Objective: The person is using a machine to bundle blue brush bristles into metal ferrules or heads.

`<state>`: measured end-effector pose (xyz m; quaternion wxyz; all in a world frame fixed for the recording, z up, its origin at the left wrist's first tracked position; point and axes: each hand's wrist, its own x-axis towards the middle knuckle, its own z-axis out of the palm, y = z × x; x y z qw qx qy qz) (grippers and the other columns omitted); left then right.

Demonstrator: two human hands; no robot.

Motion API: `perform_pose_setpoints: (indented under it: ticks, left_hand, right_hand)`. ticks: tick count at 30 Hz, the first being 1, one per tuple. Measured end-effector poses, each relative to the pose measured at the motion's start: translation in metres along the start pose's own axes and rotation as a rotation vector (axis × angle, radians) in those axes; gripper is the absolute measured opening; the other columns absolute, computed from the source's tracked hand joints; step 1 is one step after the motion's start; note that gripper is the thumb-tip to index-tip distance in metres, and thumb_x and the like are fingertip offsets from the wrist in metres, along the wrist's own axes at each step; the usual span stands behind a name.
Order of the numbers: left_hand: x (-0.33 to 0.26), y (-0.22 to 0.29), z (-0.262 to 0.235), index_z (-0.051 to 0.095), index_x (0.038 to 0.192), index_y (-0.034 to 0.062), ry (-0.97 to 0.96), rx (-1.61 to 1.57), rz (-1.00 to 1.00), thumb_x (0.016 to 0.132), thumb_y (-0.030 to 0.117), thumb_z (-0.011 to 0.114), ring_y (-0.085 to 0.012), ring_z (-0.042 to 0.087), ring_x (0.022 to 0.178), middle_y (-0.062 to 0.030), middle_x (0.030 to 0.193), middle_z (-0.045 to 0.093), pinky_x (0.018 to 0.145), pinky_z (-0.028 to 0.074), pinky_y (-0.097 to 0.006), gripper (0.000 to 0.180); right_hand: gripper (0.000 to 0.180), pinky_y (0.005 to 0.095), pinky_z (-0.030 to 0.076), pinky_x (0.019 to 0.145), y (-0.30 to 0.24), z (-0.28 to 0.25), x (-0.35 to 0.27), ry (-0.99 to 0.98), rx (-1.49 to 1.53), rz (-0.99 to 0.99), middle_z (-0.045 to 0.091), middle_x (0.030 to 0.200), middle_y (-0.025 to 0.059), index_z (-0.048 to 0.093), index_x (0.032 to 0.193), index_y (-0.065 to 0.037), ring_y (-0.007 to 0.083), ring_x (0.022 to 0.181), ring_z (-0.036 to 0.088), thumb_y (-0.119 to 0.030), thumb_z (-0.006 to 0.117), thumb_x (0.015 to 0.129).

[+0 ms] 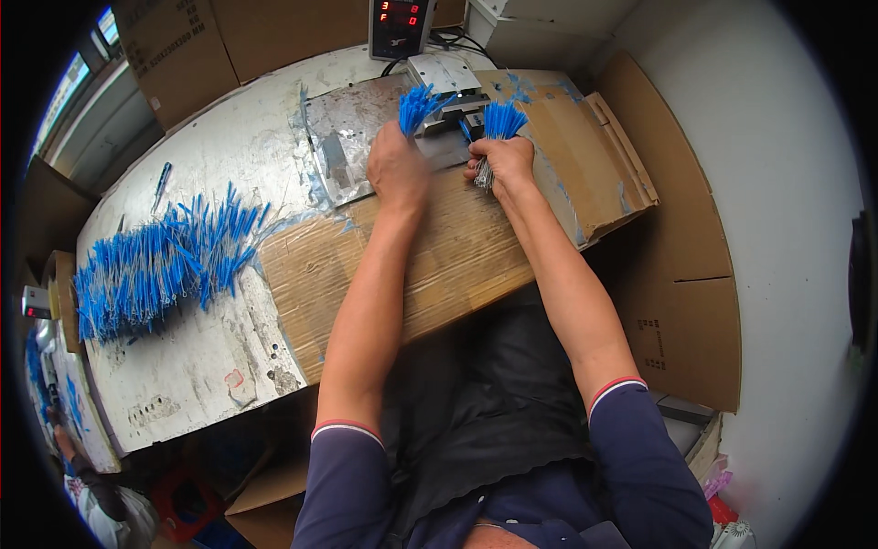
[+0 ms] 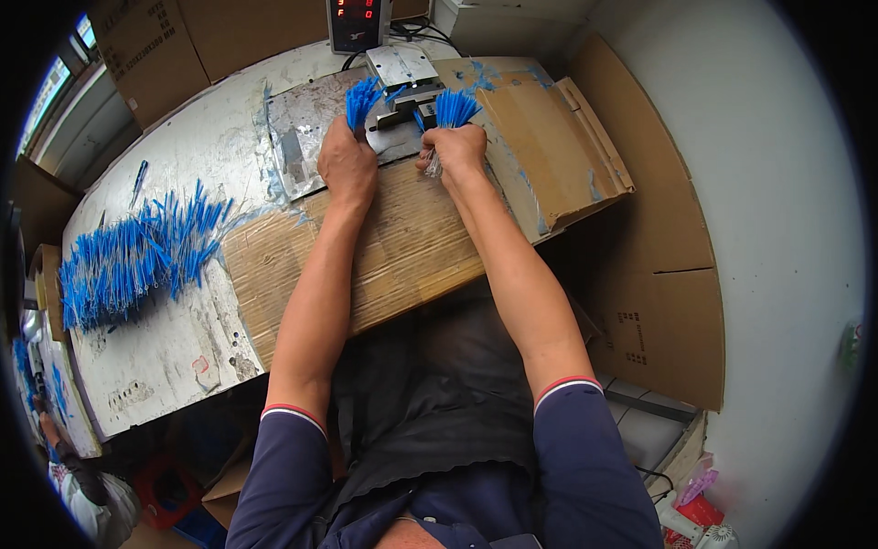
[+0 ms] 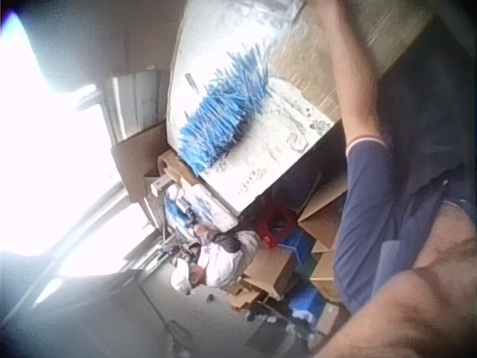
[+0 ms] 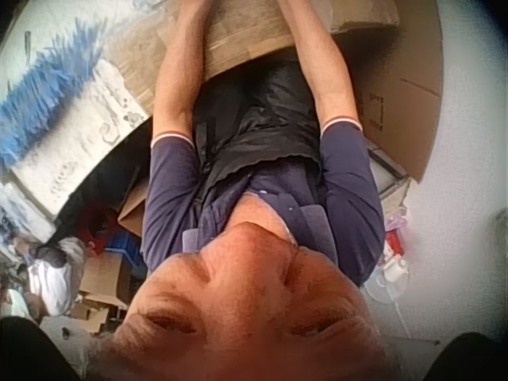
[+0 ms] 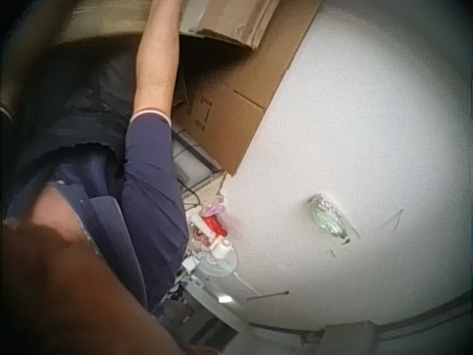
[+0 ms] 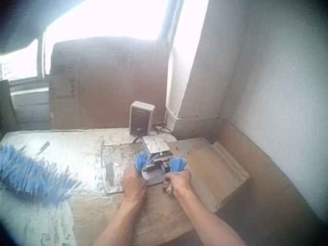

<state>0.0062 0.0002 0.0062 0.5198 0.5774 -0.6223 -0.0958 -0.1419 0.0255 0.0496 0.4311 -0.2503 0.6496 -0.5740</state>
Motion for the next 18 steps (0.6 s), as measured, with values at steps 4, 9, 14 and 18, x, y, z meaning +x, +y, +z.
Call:
perform_pose_setpoints:
  ticks: [4, 9, 14, 18]
  left_hand:
    - [0.0012, -0.0020, 0.0007, 0.060, 0.094, 0.0024, 0.024, 0.017, 0.068, 0.085, 0.003, 0.062, -0.0394, 0.061, 0.093, -0.0176, 0.093, 0.064, 0.079, 0.048, -0.049, 0.009]
    - [0.0015, -0.0030, 0.0014, 0.062, 0.100, 0.0019, 0.037, 0.007, 0.073, 0.085, 0.003, 0.062, -0.0383, 0.059, 0.100, -0.0171, 0.102, 0.065, 0.086, 0.047, -0.047, 0.016]
    - [0.0008, -0.0002, 0.0016, 0.062, 0.103, 0.0022, 0.024, 0.002, 0.081, 0.085, 0.004, 0.062, -0.0377, 0.059, 0.103, -0.0171, 0.106, 0.065, 0.089, 0.046, -0.047, 0.018]
    - [0.0000, -0.0004, 0.0002, 0.062, 0.104, 0.0035, -0.061, 0.001, 0.047, 0.086, 0.006, 0.063, -0.0378, 0.059, 0.105, -0.0178, 0.107, 0.065, 0.091, 0.046, -0.047, 0.017]
  right_hand:
    - [0.012, 0.0353, 0.055, 0.041, 0.0038, 0.0003, 0.0005, -0.005, 0.015, 0.005, 0.061, 0.065, 0.0161, 0.060, 0.071, 0.008, 0.0221, 0.049, 0.061, 0.007, 0.070, 0.077]
    - [0.012, 0.0363, 0.056, 0.042, 0.0042, 0.0029, -0.0024, -0.009, 0.057, 0.009, 0.061, 0.065, 0.0168, 0.059, 0.070, 0.008, 0.0230, 0.049, 0.061, 0.007, 0.068, 0.078]
    - [0.012, 0.0383, 0.053, 0.041, 0.0021, 0.0060, 0.0024, 0.020, 0.098, 0.067, 0.061, 0.067, 0.0193, 0.057, 0.071, 0.008, 0.0268, 0.051, 0.062, 0.009, 0.067, 0.079]
    - [0.010, 0.0394, 0.054, 0.041, 0.0065, 0.0023, 0.0041, -0.038, 0.221, 0.068, 0.062, 0.068, 0.0193, 0.058, 0.070, 0.007, 0.0289, 0.052, 0.064, 0.009, 0.066, 0.075]
